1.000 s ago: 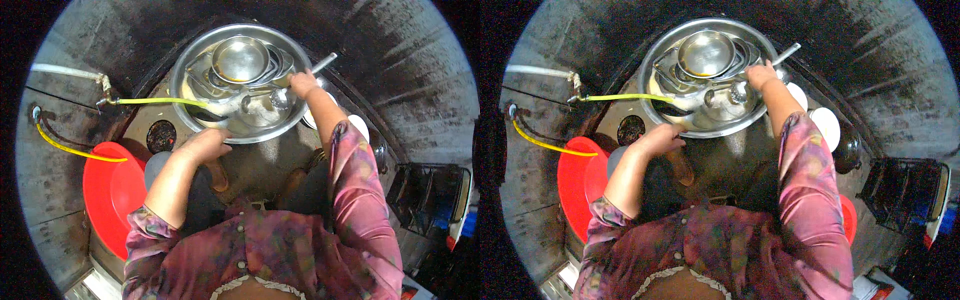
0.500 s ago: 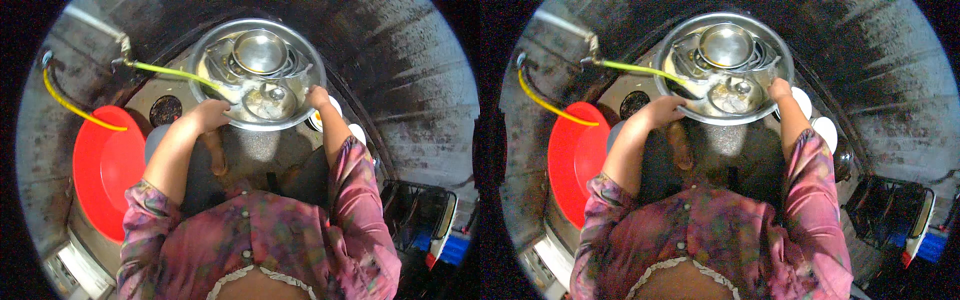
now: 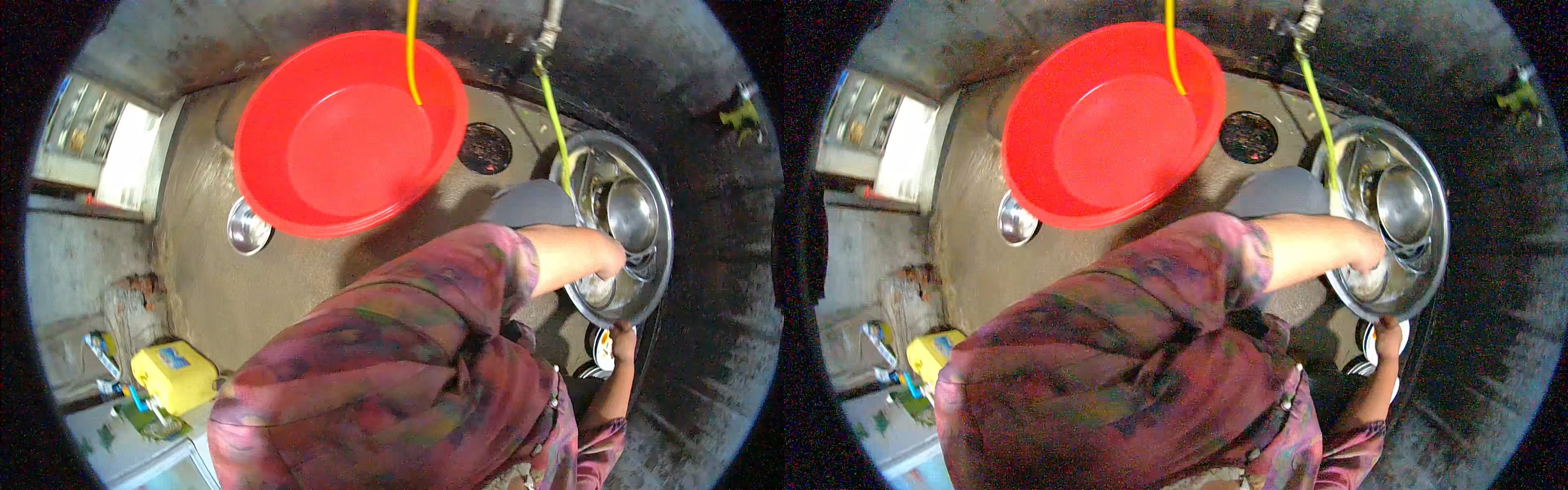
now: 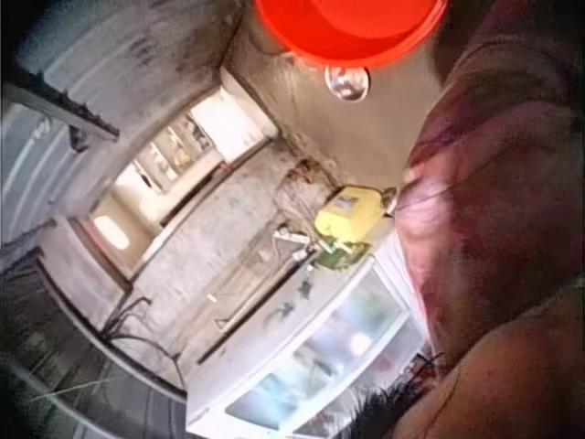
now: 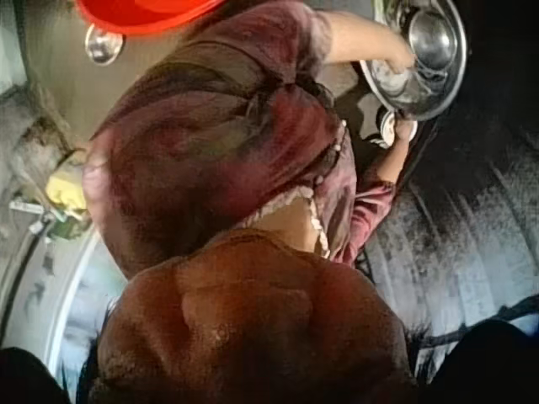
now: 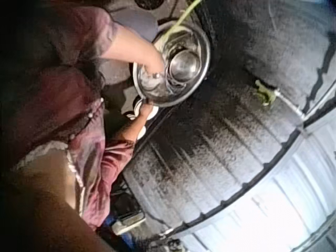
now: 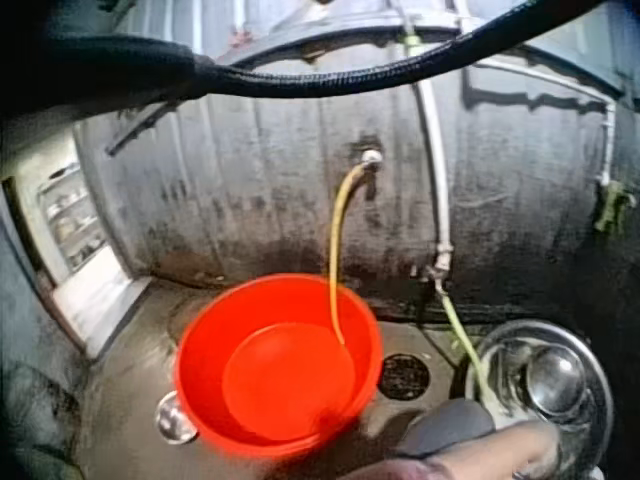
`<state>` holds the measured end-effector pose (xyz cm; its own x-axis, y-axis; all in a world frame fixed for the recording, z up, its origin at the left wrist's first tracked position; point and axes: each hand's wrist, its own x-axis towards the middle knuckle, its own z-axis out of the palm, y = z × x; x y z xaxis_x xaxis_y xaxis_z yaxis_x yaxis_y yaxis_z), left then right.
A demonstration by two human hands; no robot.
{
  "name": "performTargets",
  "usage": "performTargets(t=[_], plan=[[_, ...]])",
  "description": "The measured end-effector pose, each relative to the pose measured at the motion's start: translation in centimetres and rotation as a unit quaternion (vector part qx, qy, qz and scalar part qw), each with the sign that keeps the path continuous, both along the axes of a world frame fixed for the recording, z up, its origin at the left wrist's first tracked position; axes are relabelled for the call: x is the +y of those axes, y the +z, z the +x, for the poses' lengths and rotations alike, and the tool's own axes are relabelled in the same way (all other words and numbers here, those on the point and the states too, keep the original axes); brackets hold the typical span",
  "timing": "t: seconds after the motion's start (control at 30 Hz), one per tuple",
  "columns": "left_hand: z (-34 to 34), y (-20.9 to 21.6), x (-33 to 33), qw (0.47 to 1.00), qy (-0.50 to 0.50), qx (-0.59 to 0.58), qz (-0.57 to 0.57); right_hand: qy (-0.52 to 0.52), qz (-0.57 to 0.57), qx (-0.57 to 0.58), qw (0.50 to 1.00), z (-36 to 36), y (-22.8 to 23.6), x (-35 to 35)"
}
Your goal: The person washes various kitchen utensils and cookware in a large metal basin using a sponge and running water from a hose. They scrub and rinse items including a small pot, a black plate, a metal bowl, a rectangular tray, and a small round plate, placing the cleaned items into a red plastic basin.
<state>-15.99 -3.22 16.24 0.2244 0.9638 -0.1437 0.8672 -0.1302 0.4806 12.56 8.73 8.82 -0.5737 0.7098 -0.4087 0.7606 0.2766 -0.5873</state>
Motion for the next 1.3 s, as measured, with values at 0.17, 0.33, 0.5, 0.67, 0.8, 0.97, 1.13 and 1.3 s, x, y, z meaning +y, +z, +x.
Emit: performTargets(t=[0.17,0.33,0.5,0.67,0.8,0.97,1.13,1.3], plan=[[0.6,0.8,-1.0,0.996,0.08,-0.029,-0.021,0.004,-0.02,-0.039,0.999,0.0,-1.4,0.7],[-0.7,0.4,-1.9,0.993,0.116,-0.027,-0.008,0.054,0.018,-0.041,0.998,-5.1,1.0,0.1],[-0.3,-0.8,-1.7,0.993,0.119,-0.01,0.011,0.092,0.0,0.067,0.993,-7.8,2.2,-3.4],[-0.6,0.0,-2.5,0.984,0.161,-0.042,0.067,0.123,-0.05,0.031,0.991,-4.4,-1.3,-3.6],[-0.6,0.0,-3.6,0.978,0.16,-0.106,0.084,0.157,0.11,-0.021,0.981,-5.9,-2.2,-2.6],[-4.8,1.7,-5.9,0.971,0.202,-0.071,0.103,0.172,0.155,-0.087,0.969,-10.3,1.6,-5.3],[-5.9,3.7,-2.0,0.964,0.182,-0.135,0.142,0.024,0.181,-0.061,0.981,-8.1,1.6,-2.5],[-7.1,1.7,0.8,0.976,0.175,-0.126,0.019,-0.058,0.127,-0.124,0.982,-7.7,-1.4,-1.0]])
